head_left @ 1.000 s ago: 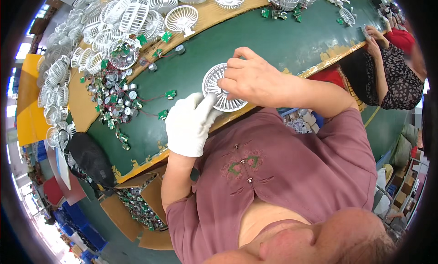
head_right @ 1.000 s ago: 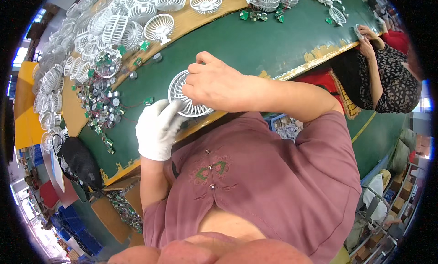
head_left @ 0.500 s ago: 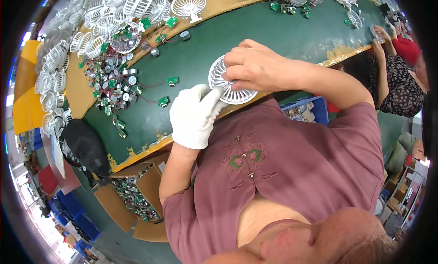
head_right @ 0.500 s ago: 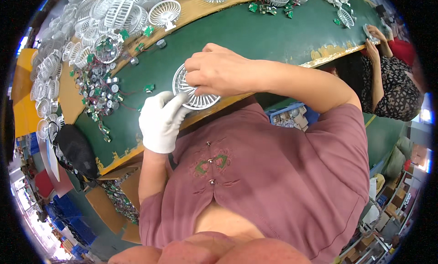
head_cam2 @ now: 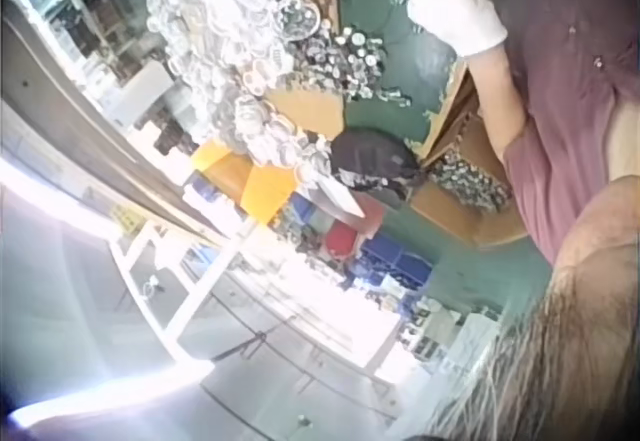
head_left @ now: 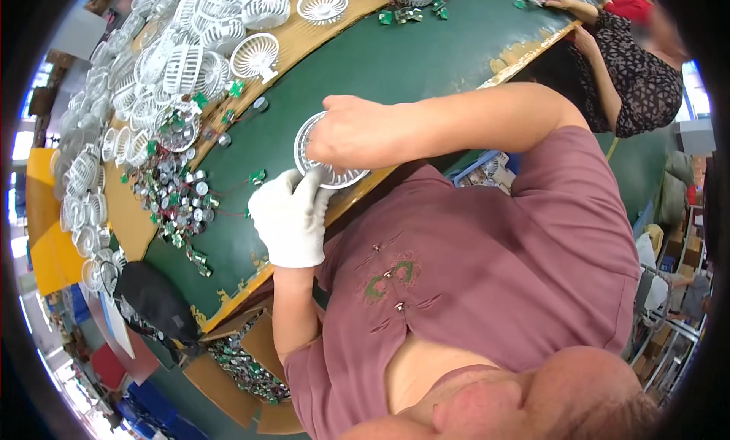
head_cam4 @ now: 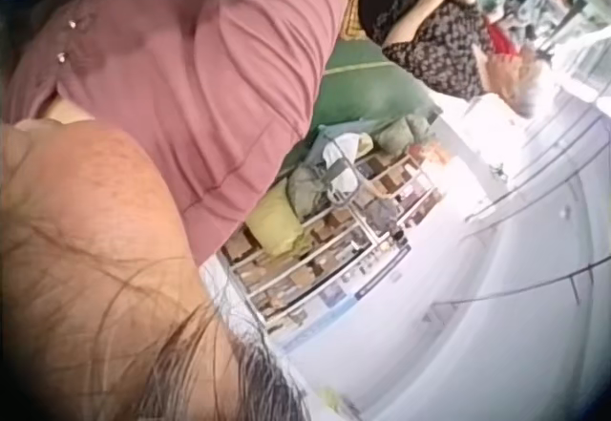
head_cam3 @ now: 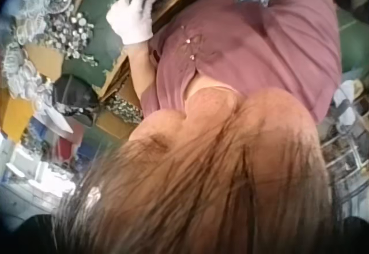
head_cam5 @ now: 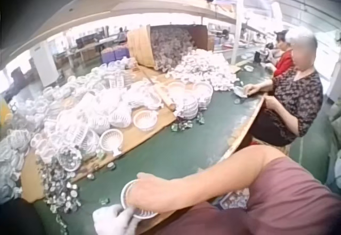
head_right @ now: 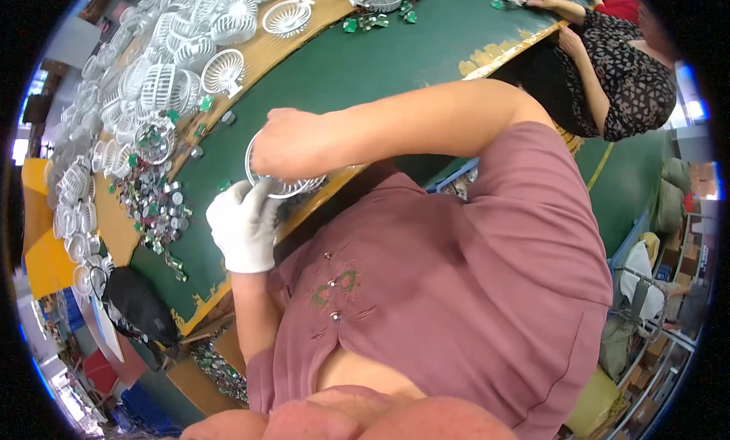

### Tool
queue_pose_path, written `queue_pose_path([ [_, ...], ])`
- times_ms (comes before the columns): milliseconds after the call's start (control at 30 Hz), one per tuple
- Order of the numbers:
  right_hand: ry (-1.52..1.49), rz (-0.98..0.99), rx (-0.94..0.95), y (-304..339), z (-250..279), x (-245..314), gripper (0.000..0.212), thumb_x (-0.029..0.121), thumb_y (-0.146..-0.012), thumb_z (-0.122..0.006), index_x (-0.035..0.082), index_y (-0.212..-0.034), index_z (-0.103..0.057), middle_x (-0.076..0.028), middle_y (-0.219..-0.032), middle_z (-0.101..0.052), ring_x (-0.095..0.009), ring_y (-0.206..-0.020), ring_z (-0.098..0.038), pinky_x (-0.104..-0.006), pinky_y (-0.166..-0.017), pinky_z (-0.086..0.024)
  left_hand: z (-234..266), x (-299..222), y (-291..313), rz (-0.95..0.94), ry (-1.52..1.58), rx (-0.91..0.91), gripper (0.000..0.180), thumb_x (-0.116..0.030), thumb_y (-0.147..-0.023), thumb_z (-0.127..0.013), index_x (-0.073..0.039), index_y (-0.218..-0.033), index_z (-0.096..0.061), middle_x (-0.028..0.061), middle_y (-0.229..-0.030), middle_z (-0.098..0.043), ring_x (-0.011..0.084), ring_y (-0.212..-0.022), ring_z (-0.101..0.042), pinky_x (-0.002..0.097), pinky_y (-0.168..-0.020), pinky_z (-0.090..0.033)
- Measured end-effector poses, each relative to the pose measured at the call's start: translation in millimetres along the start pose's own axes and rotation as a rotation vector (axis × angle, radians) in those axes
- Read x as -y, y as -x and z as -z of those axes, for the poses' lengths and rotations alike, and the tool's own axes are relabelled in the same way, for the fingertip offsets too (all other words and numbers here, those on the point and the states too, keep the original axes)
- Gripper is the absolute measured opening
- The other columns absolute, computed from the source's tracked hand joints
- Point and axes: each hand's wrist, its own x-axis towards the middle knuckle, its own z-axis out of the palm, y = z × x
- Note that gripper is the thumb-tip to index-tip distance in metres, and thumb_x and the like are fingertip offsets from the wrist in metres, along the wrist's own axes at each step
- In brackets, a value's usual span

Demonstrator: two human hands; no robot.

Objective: The person pulls fan housings closer across the table with a hooked rod, then assembles fans by inserting small motor components into the plastic fan housings by hand.

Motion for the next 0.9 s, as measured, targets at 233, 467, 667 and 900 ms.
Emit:
queue_pose_path([
  [233,-0.649,-0.124,-0.876,60.3,-42.8,-22.0,0.083,0.037,-0.062,-0.082,0.007,-0.132,-0.048,-0.012,-0.114,-0.055,-0.026,-0.102,-0.055,-0.0381,-0.094,-0.041,-19.9,17.5,4.4,0.195,0.127,-0.069,0.09,-0.045,-0.062,-0.077,-0.005,-0.134,-0.041,0.0112,-0.105,-0.061,0.0283,-0.105,-0.054,0.0539,-0.101,-0.03],
  [467,-0.515,-0.509,-0.791,49.4,-128.1,16.5,0.13,0.05,-0.05,-0.085,-0.004,-0.144,-0.013,-0.027,-0.131,-0.042,-0.042,-0.121,-0.042,-0.0434,-0.104,-0.032,-45.4,14.1,-14.4,0.475,0.606,0.139,0.103,-0.045,-0.057,-0.081,0.001,-0.137,-0.035,0.0196,-0.105,-0.063,0.0369,-0.098,-0.059,0.0437,-0.085,-0.048],
  [667,-0.67,-0.644,-0.839,84.4,-108.2,-37.1,0.109,0.031,-0.057,-0.085,-0.004,-0.14,-0.024,-0.023,-0.13,-0.044,-0.035,-0.125,-0.042,-0.0394,-0.107,-0.031,-56.3,-12.3,-44.5,0.382,0.607,0.046,0.103,-0.039,-0.062,-0.079,0.003,-0.14,-0.027,0.0191,-0.112,-0.06,0.036,-0.103,-0.055,0.0423,-0.092,-0.043],
  [900,-0.645,-0.925,-1.151,231.2,-112.8,-180.6,0.084,0.016,-0.063,-0.082,-0.001,-0.13,-0.034,-0.013,-0.121,-0.052,-0.02,-0.113,-0.051,-0.034,-0.099,-0.04,-69.1,3.5,-30.5,0.232,0.575,0.127,0.077,-0.026,-0.069,-0.076,0.001,-0.132,-0.043,0.0189,-0.111,-0.062,0.0319,-0.1,-0.06,0.038,-0.09,-0.046],
])
